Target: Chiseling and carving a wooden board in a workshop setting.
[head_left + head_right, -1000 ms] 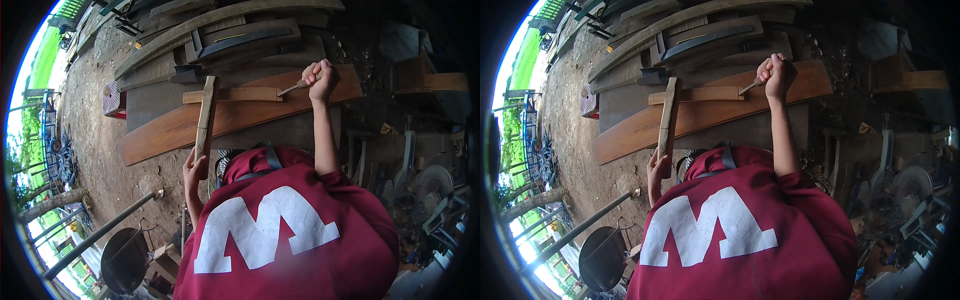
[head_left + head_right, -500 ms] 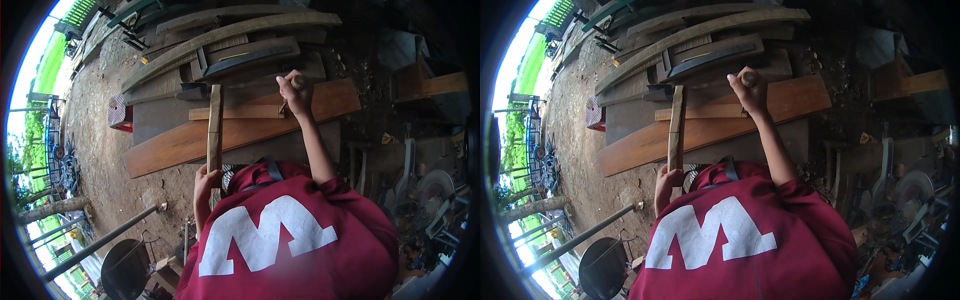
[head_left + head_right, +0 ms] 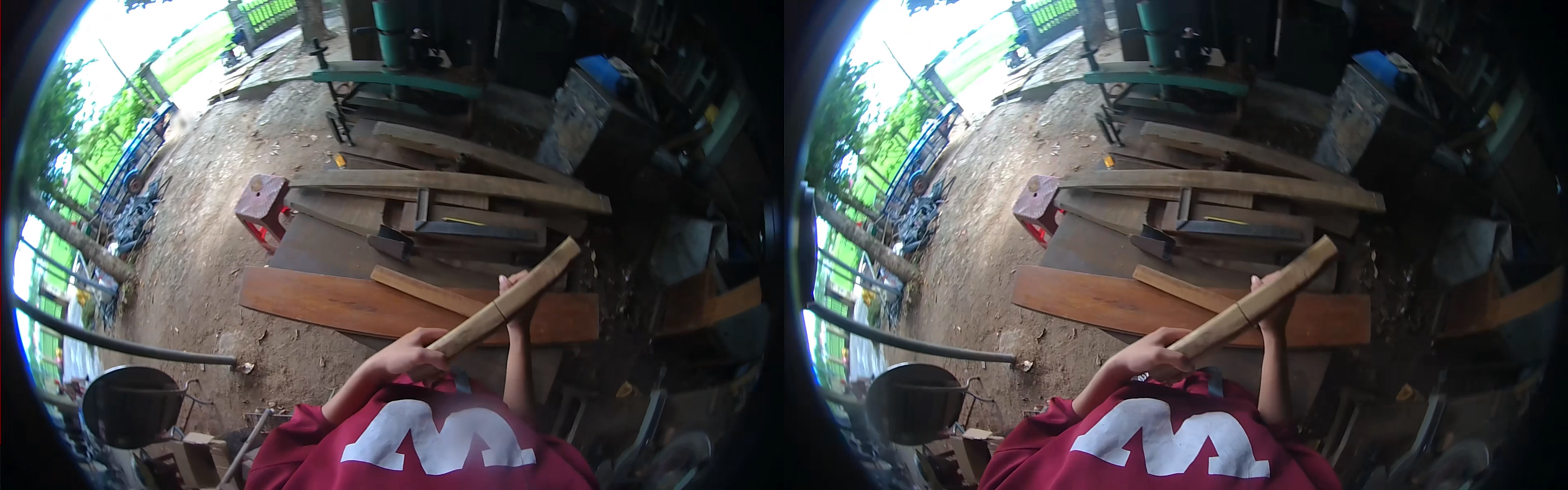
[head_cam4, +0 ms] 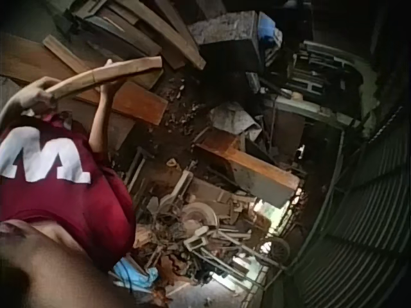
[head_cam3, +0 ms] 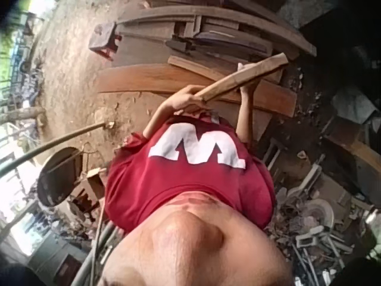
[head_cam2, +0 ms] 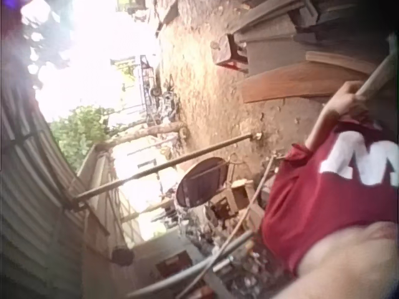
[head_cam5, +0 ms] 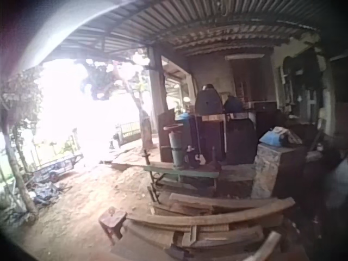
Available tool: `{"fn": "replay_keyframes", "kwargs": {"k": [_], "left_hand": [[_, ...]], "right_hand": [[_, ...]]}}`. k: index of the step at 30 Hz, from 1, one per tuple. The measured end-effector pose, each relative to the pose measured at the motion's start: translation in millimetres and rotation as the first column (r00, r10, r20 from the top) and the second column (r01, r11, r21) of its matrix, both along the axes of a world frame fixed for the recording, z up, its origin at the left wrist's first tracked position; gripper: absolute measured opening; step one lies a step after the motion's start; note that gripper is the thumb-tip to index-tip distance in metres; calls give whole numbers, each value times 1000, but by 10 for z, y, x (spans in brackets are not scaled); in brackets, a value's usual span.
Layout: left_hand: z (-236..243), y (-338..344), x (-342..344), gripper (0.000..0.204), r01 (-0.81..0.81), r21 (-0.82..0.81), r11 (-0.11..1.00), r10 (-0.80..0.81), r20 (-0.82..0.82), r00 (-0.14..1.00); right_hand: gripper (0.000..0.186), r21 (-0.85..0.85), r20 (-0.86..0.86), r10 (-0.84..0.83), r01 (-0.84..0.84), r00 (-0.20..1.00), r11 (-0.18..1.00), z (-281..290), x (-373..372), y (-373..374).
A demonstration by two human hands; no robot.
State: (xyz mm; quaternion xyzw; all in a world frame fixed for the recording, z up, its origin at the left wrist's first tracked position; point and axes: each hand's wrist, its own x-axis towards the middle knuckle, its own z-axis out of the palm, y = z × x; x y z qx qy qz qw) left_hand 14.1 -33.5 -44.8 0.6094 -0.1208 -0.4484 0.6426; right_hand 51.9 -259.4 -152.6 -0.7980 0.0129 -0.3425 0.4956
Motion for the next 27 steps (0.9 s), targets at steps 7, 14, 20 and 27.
{"fn": "replay_keyframes", "kwargs": {"k": [7, 14, 20, 27], "left_hand": [[533, -24, -45, 46, -2, -114, 993, -5, -58, 998], [302, 23, -68, 49, 23, 105, 994, -24, 10, 1000], [470, 30, -127, 48, -41, -195, 980, 44, 16, 999], [127, -74, -53, 47, -57, -59, 997, 46, -170, 984]], "right_hand": [[22, 141, -138, -53, 73, 989, 987, -151, -124, -27], [30, 64, -32, 59, -57, 998, 996, 288, -167, 359], [23, -13, -94, -40, 39, 995, 999, 85, -172, 203], [22, -24, -141, -19, 16, 990, 1000, -2, -199, 117]]}}
